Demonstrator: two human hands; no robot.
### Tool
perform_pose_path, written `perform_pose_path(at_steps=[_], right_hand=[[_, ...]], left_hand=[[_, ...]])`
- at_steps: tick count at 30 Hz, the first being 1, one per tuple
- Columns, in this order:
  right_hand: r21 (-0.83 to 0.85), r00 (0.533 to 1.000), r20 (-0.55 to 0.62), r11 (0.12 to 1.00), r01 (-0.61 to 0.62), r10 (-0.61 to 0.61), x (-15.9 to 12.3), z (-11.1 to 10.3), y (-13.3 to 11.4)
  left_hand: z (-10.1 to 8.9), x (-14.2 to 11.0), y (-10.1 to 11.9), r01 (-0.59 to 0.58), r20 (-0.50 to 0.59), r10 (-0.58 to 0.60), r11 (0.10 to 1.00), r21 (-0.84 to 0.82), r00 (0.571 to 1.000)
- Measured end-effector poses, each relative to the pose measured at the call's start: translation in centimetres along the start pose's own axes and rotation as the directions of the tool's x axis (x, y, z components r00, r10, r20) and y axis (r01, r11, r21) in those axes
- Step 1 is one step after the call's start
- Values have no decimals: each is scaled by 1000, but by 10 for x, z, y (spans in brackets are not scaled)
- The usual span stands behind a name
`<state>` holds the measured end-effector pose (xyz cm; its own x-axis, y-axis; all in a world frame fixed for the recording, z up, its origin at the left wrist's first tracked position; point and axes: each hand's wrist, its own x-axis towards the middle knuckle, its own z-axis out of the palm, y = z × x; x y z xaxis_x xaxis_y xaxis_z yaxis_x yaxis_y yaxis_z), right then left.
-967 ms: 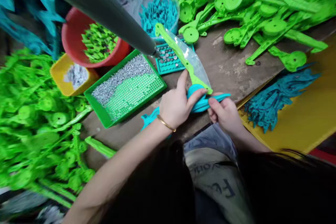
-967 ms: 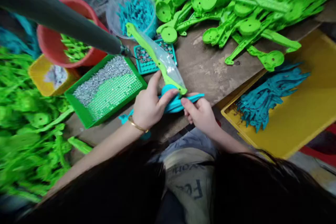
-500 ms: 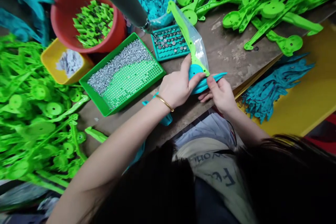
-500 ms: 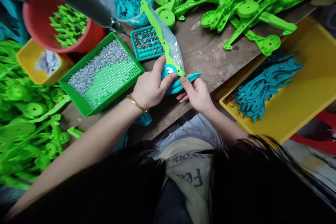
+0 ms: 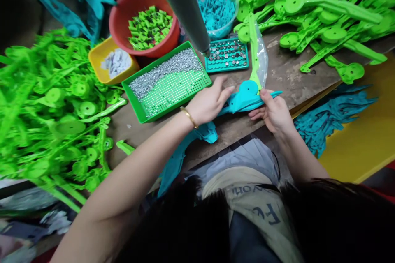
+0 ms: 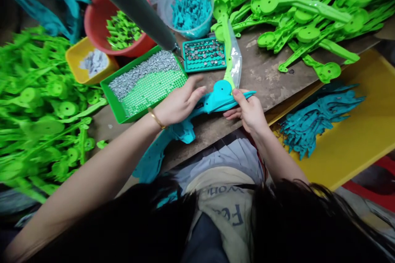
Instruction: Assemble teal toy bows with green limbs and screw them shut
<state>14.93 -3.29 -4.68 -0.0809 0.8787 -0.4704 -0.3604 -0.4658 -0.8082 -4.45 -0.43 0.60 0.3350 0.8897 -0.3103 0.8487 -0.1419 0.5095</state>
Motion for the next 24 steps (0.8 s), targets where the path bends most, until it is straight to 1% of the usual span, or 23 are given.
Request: perform_pose_path(at_steps=[3,6,8,11,13,14,15,16,17,18,19,20,21,22,24], right_hand=[[1,1000,2,1000,16,-16,1,-1,1],[-12,1000,9,1000,15,-15,1,1,1],[-21,1000,-4,1000,10,-10,2,2,0],[-23,1000,-20,1000,0,0,4,1,-3],[-23,999,-37,1000,-4,3,5,-3,-7],[-20,999,-49,1000,-3,2,6,-6,-9],[-14,998,-64,1000,1,-2,8,-10,-10],[-7,997,-78,1000,5,-6,9,-14,-12],[1,995,-95,1000,11,-11,11,-18,-13],[3,994,-109,1000,15,-14,13,-22,-14],[-3,993,-120,1000,17,-17,15,-25,-16],[-18,991,-130,1000,18,-21,18,-28,-17],[-37,990,-137,999,23,-28,20,-30,-17],[-56,989,-141,998,32,-39,22,-31,-18],[-87,991,-125,995,41,-52,21,-26,-17]], left_hand=[[3,-17,-16,128,10,-132,976,178,991],[16,-21,-22,188,-54,-180,956,226,982],[22,-17,-22,191,-78,-178,959,211,981],[20,-18,-22,172,-115,-157,976,130,981],[14,-32,-27,109,-205,-91,991,78,975],[11,-43,-31,79,-264,-59,995,66,963],[9,-56,-36,61,-310,-37,996,67,950],[7,-70,-41,83,-324,-56,994,69,945],[6,-84,-46,131,-279,-107,989,70,954],[6,-95,-51,189,-183,-172,978,84,968],[6,-105,-55,244,-89,-235,963,110,968],[6,-111,-58,285,-11,-287,947,146,958],[7,-115,-60,311,35,-322,933,184,946],[8,-116,-62,326,44,-343,920,217,938],[8,-115,-62,341,17,-357,903,261,934]])
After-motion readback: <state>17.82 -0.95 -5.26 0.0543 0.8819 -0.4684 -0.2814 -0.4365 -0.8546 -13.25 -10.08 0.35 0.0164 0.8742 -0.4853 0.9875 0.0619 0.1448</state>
